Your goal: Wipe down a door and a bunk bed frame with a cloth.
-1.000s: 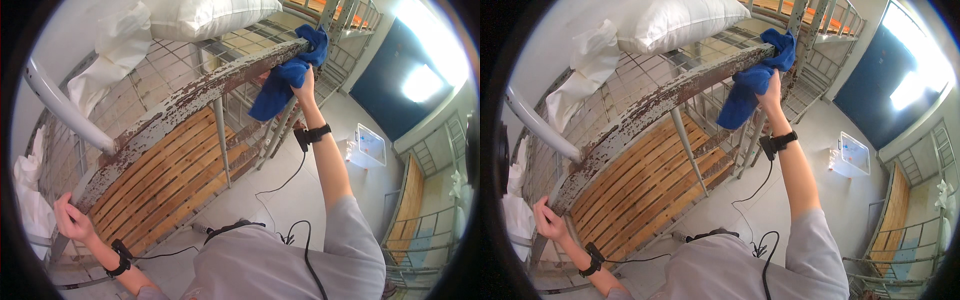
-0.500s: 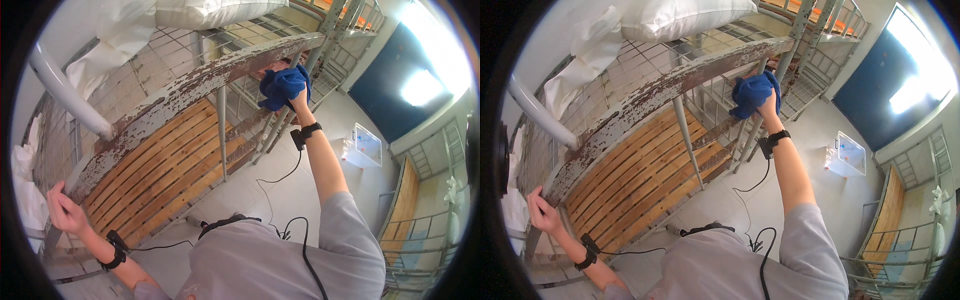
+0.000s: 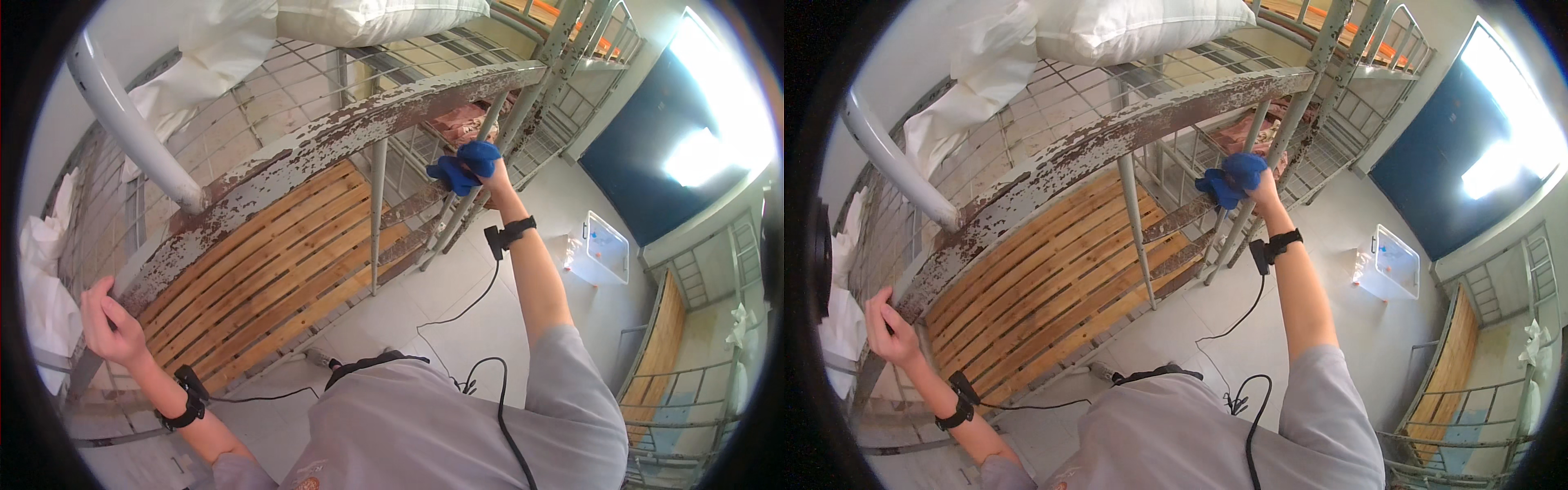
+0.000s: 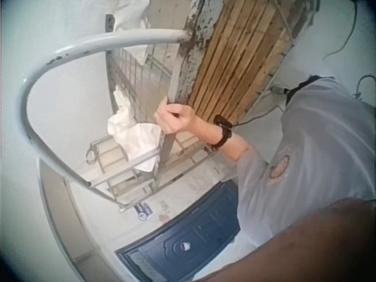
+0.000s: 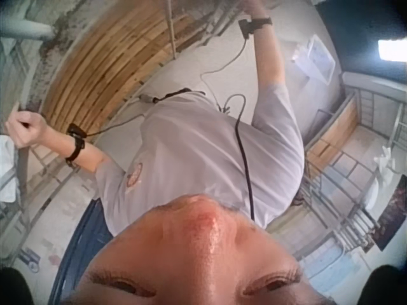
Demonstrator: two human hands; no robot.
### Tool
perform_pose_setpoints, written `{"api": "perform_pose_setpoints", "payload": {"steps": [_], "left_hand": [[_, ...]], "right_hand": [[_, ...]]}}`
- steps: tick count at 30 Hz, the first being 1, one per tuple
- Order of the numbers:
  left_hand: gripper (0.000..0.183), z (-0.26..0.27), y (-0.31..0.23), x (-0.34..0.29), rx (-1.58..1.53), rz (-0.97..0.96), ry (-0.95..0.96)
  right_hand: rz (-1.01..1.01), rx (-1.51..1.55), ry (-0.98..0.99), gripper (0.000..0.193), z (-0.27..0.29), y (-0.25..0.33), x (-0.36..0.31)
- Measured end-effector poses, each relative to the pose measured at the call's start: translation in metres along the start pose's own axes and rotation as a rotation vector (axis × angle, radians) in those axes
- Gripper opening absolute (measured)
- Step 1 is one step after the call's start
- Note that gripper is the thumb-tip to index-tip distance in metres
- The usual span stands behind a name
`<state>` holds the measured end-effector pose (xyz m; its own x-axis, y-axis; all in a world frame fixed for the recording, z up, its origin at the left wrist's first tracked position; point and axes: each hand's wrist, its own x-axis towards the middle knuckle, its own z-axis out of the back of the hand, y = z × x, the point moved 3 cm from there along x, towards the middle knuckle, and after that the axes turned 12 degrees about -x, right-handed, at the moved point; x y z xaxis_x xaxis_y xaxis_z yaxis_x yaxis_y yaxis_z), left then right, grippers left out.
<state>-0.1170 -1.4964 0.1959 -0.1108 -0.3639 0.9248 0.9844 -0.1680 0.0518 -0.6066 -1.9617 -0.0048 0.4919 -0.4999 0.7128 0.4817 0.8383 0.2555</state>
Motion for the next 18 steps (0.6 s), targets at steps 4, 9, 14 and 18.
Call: {"api": "perform_pose_setpoints", "payload": {"steps": [4,9,14,18], "left_hand": [[0.023,-0.010,0.005,-0.007,0.034,-0.016,-0.002],[0.025,0.003,0.003,-0.008,0.080,0.028,0.013],[0.026,0.000,0.012,-0.008,0.038,0.037,-0.006],[0.026,0.004,0.017,-0.013,0.050,0.028,0.025]], "right_hand": [[-0.309,0.210,-0.127,0.015,0.037,0.015,0.035],[-0.343,0.364,-0.373,0.011,0.075,0.034,0.091],[0.021,-0.275,-0.374,0.011,0.034,0.001,0.056],[-0.391,0.043,-0.295,0.006,-0.008,0.001,-0.002]]}}
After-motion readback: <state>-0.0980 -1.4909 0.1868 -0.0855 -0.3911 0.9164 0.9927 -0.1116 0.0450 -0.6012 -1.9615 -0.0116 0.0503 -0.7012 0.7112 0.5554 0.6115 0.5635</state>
